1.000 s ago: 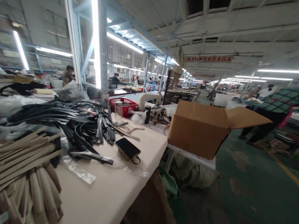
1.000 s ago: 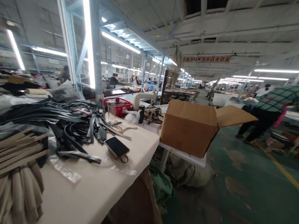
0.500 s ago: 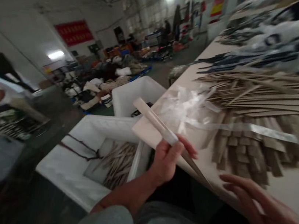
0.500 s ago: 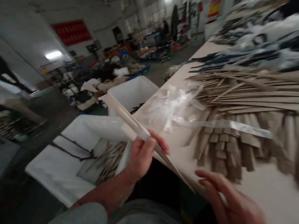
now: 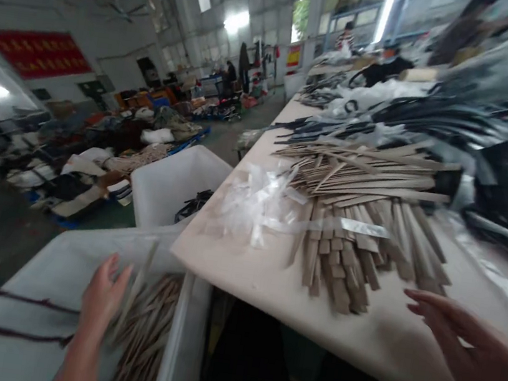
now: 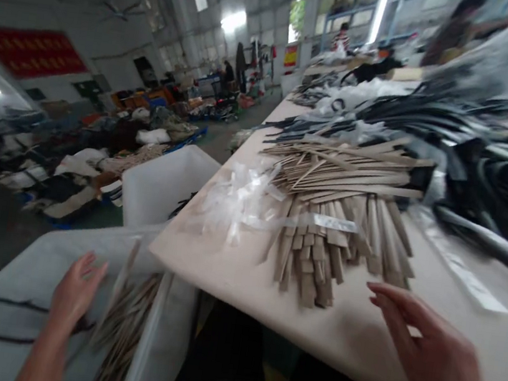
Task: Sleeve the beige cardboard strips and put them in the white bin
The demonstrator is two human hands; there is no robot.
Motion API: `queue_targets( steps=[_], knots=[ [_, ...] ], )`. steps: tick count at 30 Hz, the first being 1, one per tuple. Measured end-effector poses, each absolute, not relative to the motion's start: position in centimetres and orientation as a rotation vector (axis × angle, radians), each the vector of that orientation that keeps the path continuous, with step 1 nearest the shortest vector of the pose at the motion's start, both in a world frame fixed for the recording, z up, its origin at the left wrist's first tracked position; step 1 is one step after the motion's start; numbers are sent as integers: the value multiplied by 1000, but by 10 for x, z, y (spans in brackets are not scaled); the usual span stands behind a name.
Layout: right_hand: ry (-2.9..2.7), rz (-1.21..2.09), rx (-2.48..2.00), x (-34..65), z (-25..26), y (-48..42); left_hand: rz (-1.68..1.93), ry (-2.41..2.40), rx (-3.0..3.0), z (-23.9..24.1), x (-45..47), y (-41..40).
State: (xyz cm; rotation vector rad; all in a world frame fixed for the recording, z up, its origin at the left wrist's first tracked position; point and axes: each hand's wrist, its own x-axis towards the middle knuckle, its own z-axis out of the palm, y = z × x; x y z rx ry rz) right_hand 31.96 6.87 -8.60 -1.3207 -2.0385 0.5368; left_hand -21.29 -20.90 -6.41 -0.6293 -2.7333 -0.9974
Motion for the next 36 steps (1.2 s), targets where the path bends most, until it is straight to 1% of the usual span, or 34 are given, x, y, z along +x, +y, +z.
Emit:
queue_targets(
  steps=[3, 6, 9, 11, 14, 18, 21, 24, 31, 36],
  knots=[
    [-2036, 496, -1457, 313, -67, 80, -1120, -2583, -774, -70, -204, -183],
    [-2076, 530, -1546, 309, -57, 99, -1228, -2460, -969, -54, -171, -141],
    [-2114, 495, -1584, 301, -54, 111, -1307, -2320, -1336, -39, -120, -91],
    [-2143, 436, -1598, 292, -53, 112, -1328, -2145, -1660, -35, -83, -56],
    [-2185, 307, -1598, 277, -50, 111, -1237, -1923, -2042, -38, -33, -1],
    [-2224, 148, -1566, 272, -44, 122, -1066, -1838, -2284, -48, 17, 69],
    [-2258, 48, -1541, 279, -36, 143, -958, -1850, -2351, -55, 40, 103],
    [-2301, -82, -1481, 286, -28, 170, -948, -1858, -2345, -59, 46, 115],
    [-2484, -341, -1241, 269, -28, 257, -1310, -1725, -2085, -65, 17, 111],
    [-2630, -416, -1078, 248, -26, 307, -1333, -1682, -2006, -72, 6, 117]
  ],
)
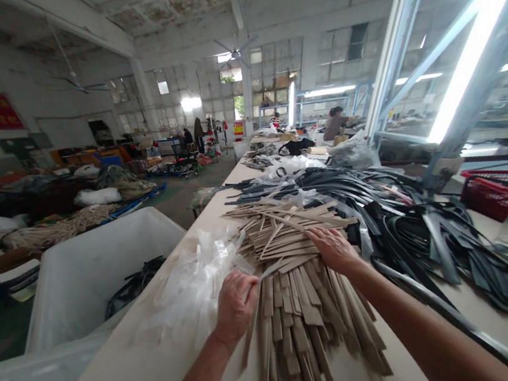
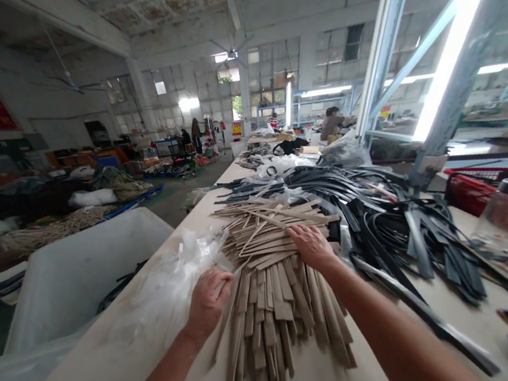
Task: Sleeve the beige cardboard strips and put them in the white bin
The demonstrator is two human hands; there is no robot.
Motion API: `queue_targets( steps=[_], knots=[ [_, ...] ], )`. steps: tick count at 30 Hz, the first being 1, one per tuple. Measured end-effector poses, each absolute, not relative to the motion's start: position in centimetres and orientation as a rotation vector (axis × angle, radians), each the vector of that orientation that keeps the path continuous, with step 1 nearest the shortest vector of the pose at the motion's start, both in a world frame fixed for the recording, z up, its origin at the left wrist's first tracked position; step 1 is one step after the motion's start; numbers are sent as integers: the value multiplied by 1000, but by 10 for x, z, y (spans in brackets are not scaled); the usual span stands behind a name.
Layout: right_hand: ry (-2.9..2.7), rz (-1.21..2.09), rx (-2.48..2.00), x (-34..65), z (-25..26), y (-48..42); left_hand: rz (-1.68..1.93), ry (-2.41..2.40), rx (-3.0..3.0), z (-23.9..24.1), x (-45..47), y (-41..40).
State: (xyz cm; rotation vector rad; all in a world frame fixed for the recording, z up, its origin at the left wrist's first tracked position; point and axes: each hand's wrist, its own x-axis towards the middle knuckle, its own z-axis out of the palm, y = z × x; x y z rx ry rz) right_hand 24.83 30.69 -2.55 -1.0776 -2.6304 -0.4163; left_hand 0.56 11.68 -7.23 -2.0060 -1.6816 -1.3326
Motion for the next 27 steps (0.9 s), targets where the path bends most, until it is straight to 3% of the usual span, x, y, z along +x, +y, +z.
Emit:
queue_targets(
  steps=[6, 13, 21, 27],
  knots=[
    [-2653, -385, -1175, 239, -32, 324, -1389, -1697, -2019, -72, 7, 120],
    [-2458, -106, -1360, 256, -25, 317, -1531, -1837, -1954, -74, 6, 120],
    [-1891, 305, -1205, 273, 52, 298, -1482, -1935, -1997, -85, 4, 125],
    [-1548, 620, -971, 326, 93, 190, -1450, -1884, -2011, -84, 1, 125]
  ],
)
